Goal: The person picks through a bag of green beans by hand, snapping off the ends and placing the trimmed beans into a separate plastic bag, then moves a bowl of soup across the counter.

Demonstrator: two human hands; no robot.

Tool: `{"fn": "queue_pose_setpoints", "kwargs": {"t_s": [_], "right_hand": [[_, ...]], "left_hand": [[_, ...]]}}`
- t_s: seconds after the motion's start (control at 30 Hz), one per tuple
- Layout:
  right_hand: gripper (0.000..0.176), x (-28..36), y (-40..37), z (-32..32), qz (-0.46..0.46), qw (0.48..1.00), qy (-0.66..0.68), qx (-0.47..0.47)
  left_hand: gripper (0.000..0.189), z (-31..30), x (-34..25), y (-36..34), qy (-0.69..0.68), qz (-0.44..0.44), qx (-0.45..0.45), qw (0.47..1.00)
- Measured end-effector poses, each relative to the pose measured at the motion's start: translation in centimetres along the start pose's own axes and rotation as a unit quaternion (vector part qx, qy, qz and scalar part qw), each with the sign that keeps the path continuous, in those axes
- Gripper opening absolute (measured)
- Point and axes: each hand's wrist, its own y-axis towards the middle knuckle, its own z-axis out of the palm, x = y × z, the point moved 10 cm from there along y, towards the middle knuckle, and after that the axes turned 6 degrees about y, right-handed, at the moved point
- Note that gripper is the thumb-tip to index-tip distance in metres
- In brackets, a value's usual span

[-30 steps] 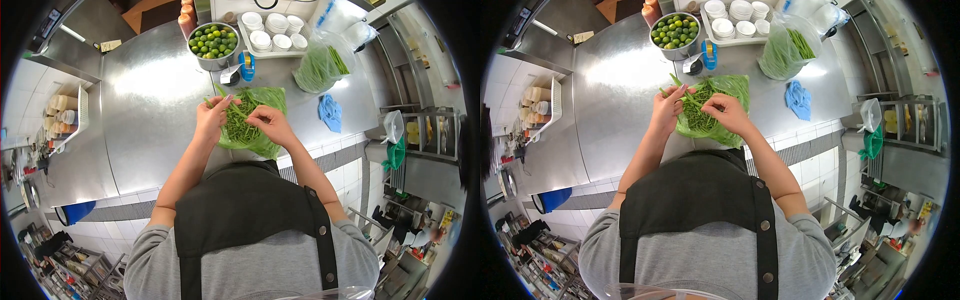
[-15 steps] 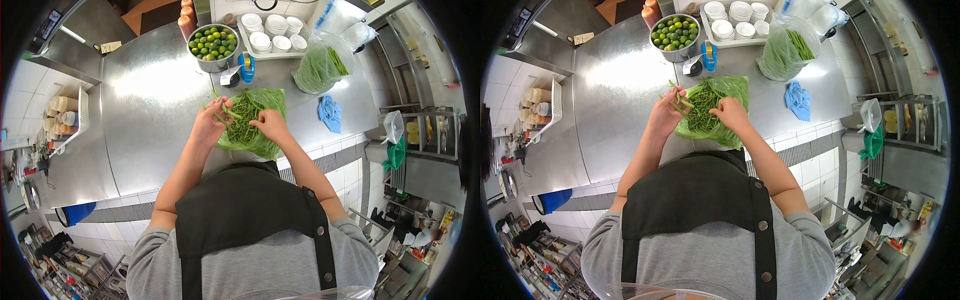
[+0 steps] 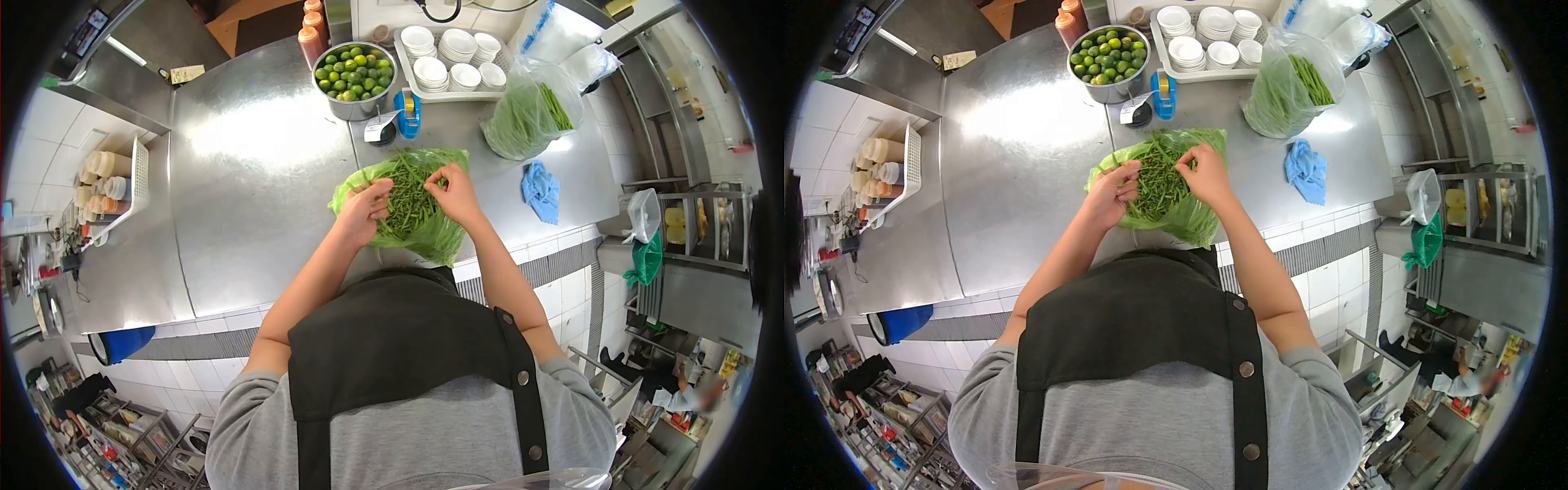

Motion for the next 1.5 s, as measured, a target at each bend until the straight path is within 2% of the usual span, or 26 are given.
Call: {"fn": "queue_pose_setpoints", "kwargs": {"t_s": [0.07, 0.2, 0.3, 0.4, 0.5, 0.6, 0.67, 0.7, 0.8, 0.9, 1.0, 1.1, 1.17, 1.2, 1.3, 1.4, 1.47, 1.5], "right_hand": [[0.014, 0.9, -1.2, -0.3, -0.006, 0.998, 0.063, 0.006], [0.016, 1.8, -2.9, 1.1, -0.015, 0.989, 0.131, 0.064], [0.02, 0.1, -3.4, 2.6, 0.122, 0.914, 0.374, 0.097], [0.022, 0.5, -3.2, 2.1, 0.079, 0.916, 0.377, 0.11], [0.02, 2.2, -3.7, 1.6, 0.021, 0.949, 0.302, 0.092], [0.016, 2.0, -3.3, 1.7, 0.011, 0.975, 0.209, 0.078], [0.014, 1.7, -3.0, 1.8, -0.003, 0.976, 0.211, 0.05], [0.015, 2.0, -2.9, 1.8, -0.01, 0.976, 0.213, 0.036], [0.015, 2.3, -2.8, 2.2, 0.017, 0.994, 0.086, 0.058], [0.019, 1.5, -2.4, 3.0, -0.024, 1.0, -0.012, 0.011], [0.025, -0.5, -2.6, 4.0, 0.016, 0.996, -0.075, 0.039], [0.029, 0.8, -3.0, 3.4, 0.106, 0.978, -0.126, 0.127], [0.029, 1.6, -1.9, 2.6, 0.021, 0.996, 0.08, 0.045], [0.029, 2.9, -1.6, 1.5, -0.021, 0.983, 0.182, 0.001], [0.022, 7.0, -1.3, 0.2, -0.103, 0.943, 0.315, 0.037], [0.015, 7.0, -1.3, 1.4, -0.043, 0.933, 0.327, 0.141], [0.011, 6.5, -1.1, 1.5, -0.035, 0.928, 0.339, 0.149], [0.009, 6.3, -1.1, 1.7, -0.031, 0.925, 0.345, 0.154]], "left_hand": [[0.025, -0.1, 0.0, 0.4, 0.041, 0.024, -0.045, 0.998], [0.031, 1.1, -0.9, 0.7, 0.116, 0.055, -0.055, 0.99], [0.03, 1.1, -1.9, 1.1, 0.141, 0.087, -0.082, 0.983], [0.028, 0.9, -3.2, 0.9, 0.138, 0.122, -0.11, 0.977], [0.027, 0.0, -3.9, 0.8, 0.122, 0.136, -0.106, 0.977], [0.025, -0.1, -4.2, 0.5, 0.103, 0.143, -0.11, 0.978], [0.023, 0.0, -4.3, 0.2, 0.091, 0.147, -0.109, 0.979], [0.022, 0.1, -4.5, -0.2, 0.108, 0.16, -0.112, 0.975], [0.02, 0.9, -4.8, -1.4, 0.154, 0.2, -0.117, 0.96], [0.019, 2.0, -5.3, -2.1, 0.184, 0.24, -0.11, 0.947], [0.018, 3.1, -6.8, -2.7, 0.21, 0.264, -0.101, 0.936], [0.017, 3.3, -7.6, -3.1, 0.269, 0.239, -0.097, 0.928], [0.016, 3.7, -7.1, -2.7, 0.334, 0.207, -0.068, 0.917], [0.015, 3.8, -6.6, -2.6, 0.361, 0.182, -0.06, 0.913], [0.015, 4.2, -4.6, -2.3, 0.414, 0.122, -0.022, 0.902], [0.016, 4.6, -3.1, -2.0, 0.418, 0.092, 0.037, 0.903], [0.017, 5.1, -3.0, -2.6, 0.429, 0.056, 0.07, 0.899], [0.017, 4.9, -3.1, -2.7, 0.412, 0.049, 0.049, 0.908]]}}
